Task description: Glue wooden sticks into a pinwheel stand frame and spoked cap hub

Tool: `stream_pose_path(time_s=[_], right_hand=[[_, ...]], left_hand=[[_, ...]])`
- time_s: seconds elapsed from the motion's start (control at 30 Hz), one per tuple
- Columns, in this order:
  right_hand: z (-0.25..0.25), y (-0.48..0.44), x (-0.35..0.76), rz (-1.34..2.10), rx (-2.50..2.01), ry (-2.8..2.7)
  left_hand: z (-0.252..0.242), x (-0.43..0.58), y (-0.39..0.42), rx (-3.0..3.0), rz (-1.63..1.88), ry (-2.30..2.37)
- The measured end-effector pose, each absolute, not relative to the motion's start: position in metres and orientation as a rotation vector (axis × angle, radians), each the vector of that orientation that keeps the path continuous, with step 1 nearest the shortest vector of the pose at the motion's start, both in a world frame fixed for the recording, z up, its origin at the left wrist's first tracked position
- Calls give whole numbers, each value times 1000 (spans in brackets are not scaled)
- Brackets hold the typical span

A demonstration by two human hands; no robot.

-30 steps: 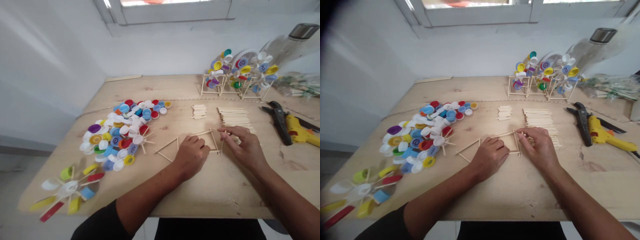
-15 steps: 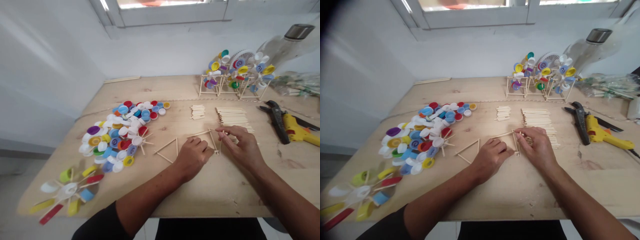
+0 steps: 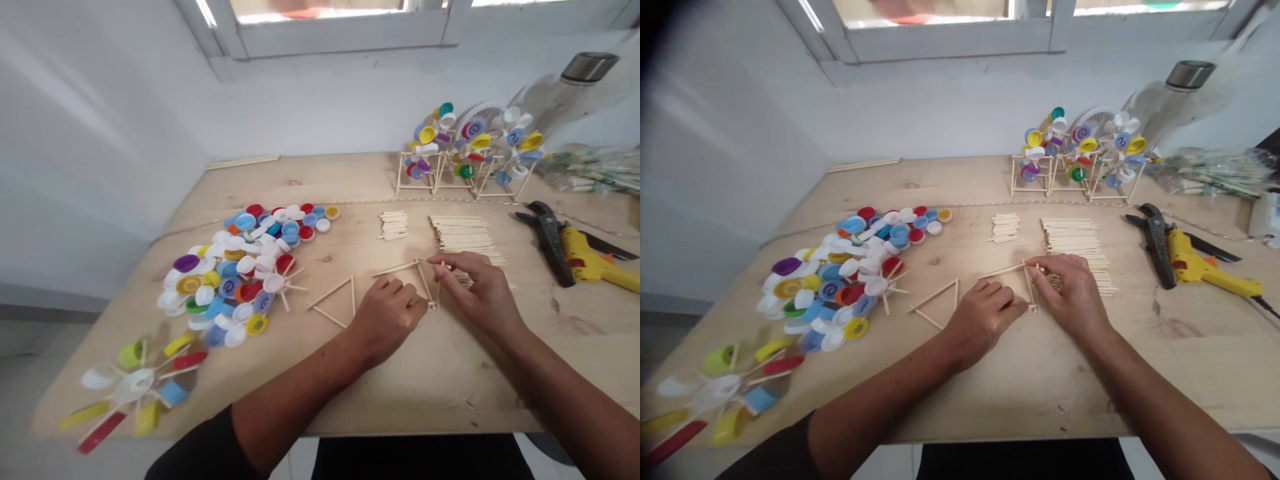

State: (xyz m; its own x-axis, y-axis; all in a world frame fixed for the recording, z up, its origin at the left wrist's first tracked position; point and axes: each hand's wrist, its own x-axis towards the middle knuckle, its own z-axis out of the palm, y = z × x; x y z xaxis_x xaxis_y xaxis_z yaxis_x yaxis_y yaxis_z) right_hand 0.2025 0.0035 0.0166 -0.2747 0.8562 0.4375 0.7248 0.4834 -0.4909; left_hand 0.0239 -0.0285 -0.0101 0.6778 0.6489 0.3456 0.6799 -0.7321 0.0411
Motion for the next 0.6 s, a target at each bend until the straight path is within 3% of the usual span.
stream_pose_path(time_s=[0.43,0.6], right_hand=[[12,4,207,241,-1304,-2047],[13,2,207,275,-1328,-2048]], left_hand=[[-9,19,-20,-2779,-712,-1333],[-2,13,-5,-2718,-563,-1511]])
